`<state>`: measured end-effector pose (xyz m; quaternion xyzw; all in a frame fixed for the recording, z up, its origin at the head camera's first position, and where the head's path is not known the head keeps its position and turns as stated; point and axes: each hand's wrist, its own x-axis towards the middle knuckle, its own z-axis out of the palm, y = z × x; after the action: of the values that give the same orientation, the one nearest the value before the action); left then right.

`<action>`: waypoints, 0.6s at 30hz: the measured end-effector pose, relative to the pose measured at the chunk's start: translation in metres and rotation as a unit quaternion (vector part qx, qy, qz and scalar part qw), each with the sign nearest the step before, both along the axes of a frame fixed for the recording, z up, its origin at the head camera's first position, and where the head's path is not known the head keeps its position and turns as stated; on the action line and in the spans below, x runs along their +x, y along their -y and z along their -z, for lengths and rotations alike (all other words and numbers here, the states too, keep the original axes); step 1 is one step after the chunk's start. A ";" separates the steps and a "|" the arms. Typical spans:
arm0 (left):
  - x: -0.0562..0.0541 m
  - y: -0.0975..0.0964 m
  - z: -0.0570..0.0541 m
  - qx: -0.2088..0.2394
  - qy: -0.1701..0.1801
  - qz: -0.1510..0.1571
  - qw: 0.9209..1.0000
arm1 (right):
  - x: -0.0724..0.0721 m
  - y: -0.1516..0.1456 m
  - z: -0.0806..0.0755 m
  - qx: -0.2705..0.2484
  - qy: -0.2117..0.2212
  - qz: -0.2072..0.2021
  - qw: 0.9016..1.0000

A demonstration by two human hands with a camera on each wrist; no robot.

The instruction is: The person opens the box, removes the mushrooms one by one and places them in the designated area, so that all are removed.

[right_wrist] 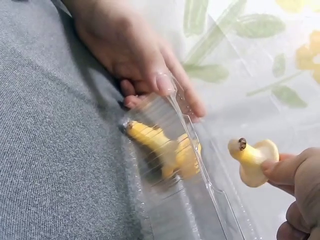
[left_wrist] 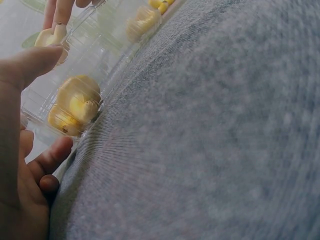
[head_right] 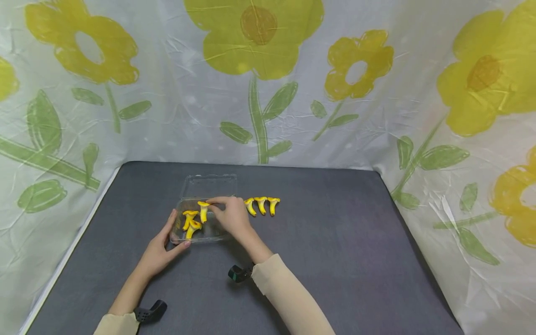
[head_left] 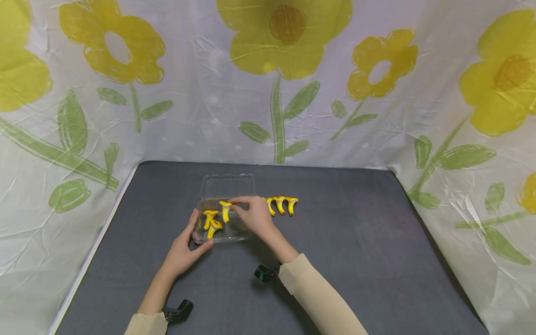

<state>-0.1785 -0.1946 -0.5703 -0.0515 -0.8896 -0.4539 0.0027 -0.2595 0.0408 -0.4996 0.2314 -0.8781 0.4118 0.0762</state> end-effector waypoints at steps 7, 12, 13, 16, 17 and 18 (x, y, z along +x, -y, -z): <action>-0.001 0.000 0.001 -0.003 -0.007 -0.002 1.000 | 0.000 -0.005 0.001 -0.013 -0.005 0.010 1.000; -0.001 -0.001 0.000 -0.010 -0.008 -0.005 1.000 | -0.002 -0.014 0.001 -0.028 0.001 0.021 0.999; -0.001 -0.001 0.000 -0.011 -0.008 -0.005 1.000 | -0.002 -0.016 0.001 -0.033 0.001 0.023 0.999; 0.000 -0.001 0.000 -0.015 -0.010 -0.007 1.000 | -0.003 -0.023 0.001 -0.042 0.000 0.029 0.999; 0.000 -0.001 0.000 -0.015 -0.010 -0.008 1.000 | -0.004 -0.025 0.002 -0.045 0.001 0.032 0.998; 0.000 -0.001 0.000 -0.016 -0.012 -0.008 1.000 | -0.004 -0.028 0.002 -0.047 0.000 0.036 0.998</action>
<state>-0.1784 -0.1935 -0.5699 -0.0498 -0.8970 -0.4389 0.0164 -0.2639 0.0687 -0.5016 0.1953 -0.8658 0.4494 0.1017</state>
